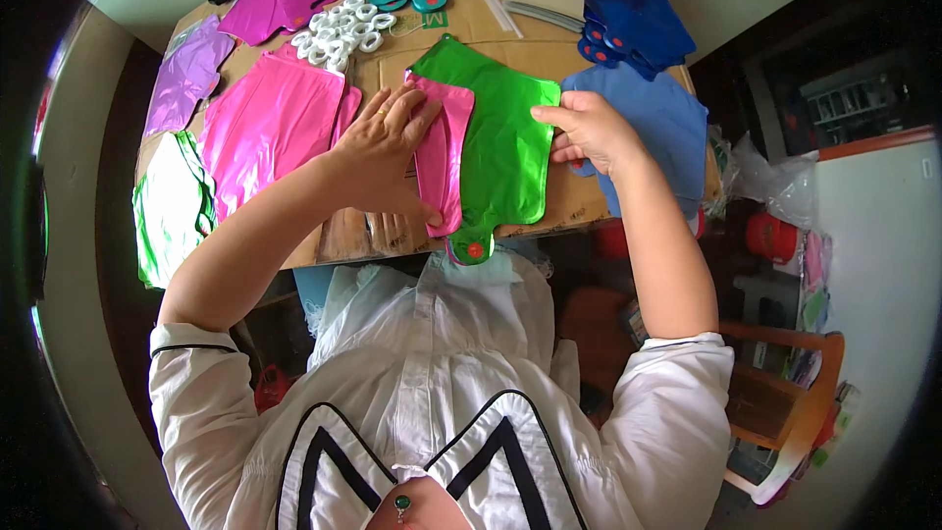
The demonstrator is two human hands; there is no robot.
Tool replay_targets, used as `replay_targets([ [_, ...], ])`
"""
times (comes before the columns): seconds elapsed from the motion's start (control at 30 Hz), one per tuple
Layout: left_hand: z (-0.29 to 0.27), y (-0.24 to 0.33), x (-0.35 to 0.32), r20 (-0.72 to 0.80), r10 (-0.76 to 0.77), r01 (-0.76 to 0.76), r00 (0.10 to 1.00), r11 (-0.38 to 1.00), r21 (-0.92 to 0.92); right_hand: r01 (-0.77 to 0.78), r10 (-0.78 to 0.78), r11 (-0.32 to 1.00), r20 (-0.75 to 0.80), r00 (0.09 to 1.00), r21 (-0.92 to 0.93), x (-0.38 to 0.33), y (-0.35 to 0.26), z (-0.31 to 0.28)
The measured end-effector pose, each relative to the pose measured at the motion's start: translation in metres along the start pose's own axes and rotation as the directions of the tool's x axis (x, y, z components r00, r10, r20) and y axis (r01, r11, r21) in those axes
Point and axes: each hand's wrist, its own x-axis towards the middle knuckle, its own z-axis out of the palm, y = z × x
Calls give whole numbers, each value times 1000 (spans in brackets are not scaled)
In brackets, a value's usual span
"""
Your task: Folding uninflated foil balloons and inserting them into retail plastic packaging sleeves with header cards.
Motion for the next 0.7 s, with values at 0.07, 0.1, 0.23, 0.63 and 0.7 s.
replay_targets([
  [0.07,1,2,1,9,-11,11,1000,1000,1,22,-22,1000,-69,997,-11,3,3,-1],
  [0.1,0,3,1,13,-13,13,1000,1000,-1,45,-47,999,-125,991,-23,7,8,1],
  [0.23,-5,1,1,36,-17,18,999,999,-35,199,-580,658,-320,749,-726,0,2,21],
  [0.63,8,-3,-7,-78,-52,44,996,994,-101,162,-811,-79,158,563,-984,6,0,150],
  [0.7,9,-4,-8,-97,-43,32,994,993,-114,242,-849,-26,149,507,-970,5,10,147],
])
